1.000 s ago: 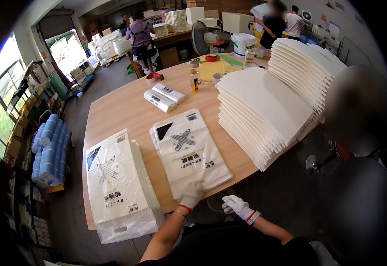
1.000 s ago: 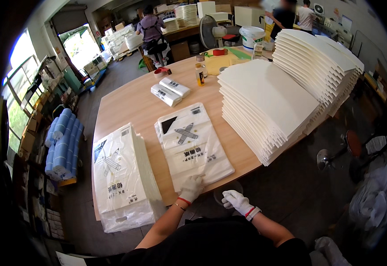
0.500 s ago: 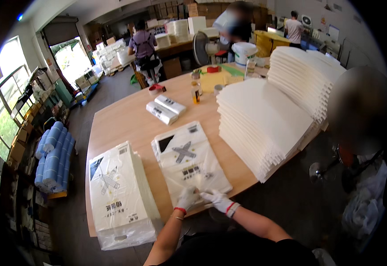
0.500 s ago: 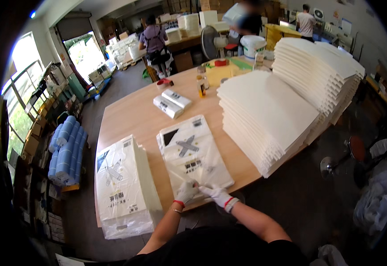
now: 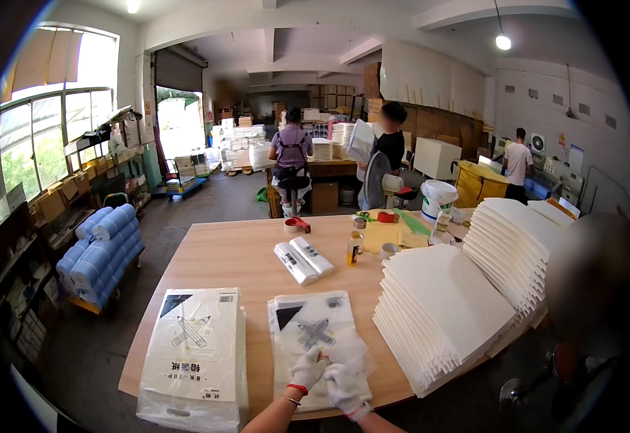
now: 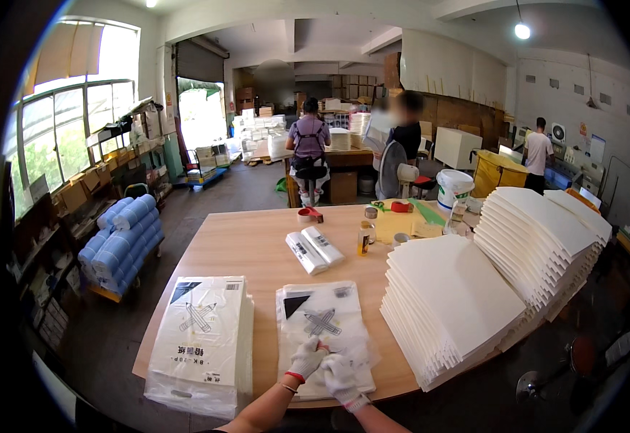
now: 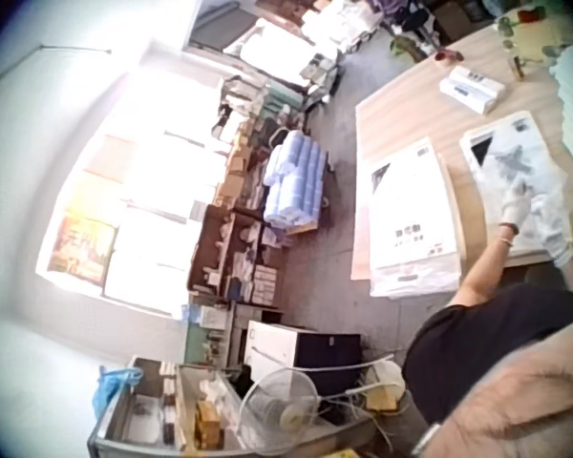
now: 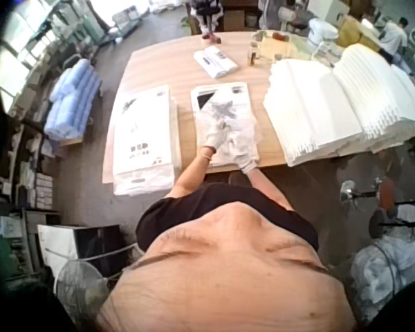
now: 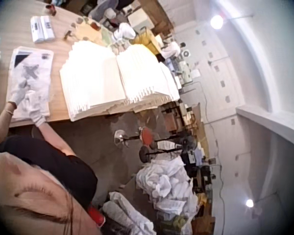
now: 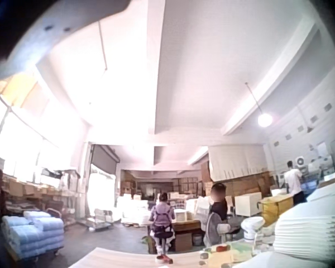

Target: The person repeatedly picks up sheets of white paper from a stack on a table, places them into clear plastic packaging, and sets the packaged items aside. The task is performed continuously throughout the clip in a warehouse setting.

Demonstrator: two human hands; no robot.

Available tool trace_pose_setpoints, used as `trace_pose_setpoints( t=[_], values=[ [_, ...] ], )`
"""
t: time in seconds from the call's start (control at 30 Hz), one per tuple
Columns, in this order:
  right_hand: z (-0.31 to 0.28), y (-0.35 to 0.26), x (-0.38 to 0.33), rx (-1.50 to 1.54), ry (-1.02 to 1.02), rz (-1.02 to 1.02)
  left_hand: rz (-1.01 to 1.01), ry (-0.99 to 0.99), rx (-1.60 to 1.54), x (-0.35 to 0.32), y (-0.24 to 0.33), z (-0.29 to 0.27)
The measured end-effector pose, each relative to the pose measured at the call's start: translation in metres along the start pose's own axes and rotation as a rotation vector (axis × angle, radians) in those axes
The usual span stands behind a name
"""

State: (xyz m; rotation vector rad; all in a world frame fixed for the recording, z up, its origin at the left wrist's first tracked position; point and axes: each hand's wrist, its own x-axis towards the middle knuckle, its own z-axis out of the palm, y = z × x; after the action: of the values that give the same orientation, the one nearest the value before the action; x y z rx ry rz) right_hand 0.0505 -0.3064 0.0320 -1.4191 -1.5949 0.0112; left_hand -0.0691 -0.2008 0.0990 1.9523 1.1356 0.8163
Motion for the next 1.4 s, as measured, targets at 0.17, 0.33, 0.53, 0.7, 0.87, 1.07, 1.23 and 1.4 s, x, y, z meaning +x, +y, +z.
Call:
trace_pose_setpoints(
  t=[0.17,0.33,0.53,0.7,0.87,1.07,1.23,1.4],
  values=[
    [0.022,0.049,-0.001,-0.350,-0.172,0.046,0.275,-0.022,0.134,0.006,0.045,-0.016],
    [-0.064,-0.020,0.003,-0.196,-0.536,0.074,0.481,0.018,0.221,-0.010,0.035,-0.020],
    [-0.307,-0.099,0.033,-0.937,-0.063,-0.344,0.568,0.197,0.238,-0.043,0.054,-0.042],
    [-0.389,-0.059,0.043,-0.683,-0.218,0.145,0.579,0.054,0.048,-0.066,0.096,-0.052],
    [-0.411,-0.059,0.076,-0.278,-0.235,0.441,0.630,-0.298,-0.214,-0.088,0.128,-0.033],
    [-0.367,-0.120,0.069,-0.902,-0.225,-0.236,-0.107,-0.962,-1.092,-0.106,0.168,0.004],
    [-0.314,-0.242,0.053,-0.313,-0.468,-0.262,-0.299,-0.944,-1.062,-0.101,0.165,-0.021],
    [-0.348,-0.157,-0.025,0.137,0.147,0.436,-0.193,-0.882,-0.542,-0.114,0.167,-0.076]
  ],
)
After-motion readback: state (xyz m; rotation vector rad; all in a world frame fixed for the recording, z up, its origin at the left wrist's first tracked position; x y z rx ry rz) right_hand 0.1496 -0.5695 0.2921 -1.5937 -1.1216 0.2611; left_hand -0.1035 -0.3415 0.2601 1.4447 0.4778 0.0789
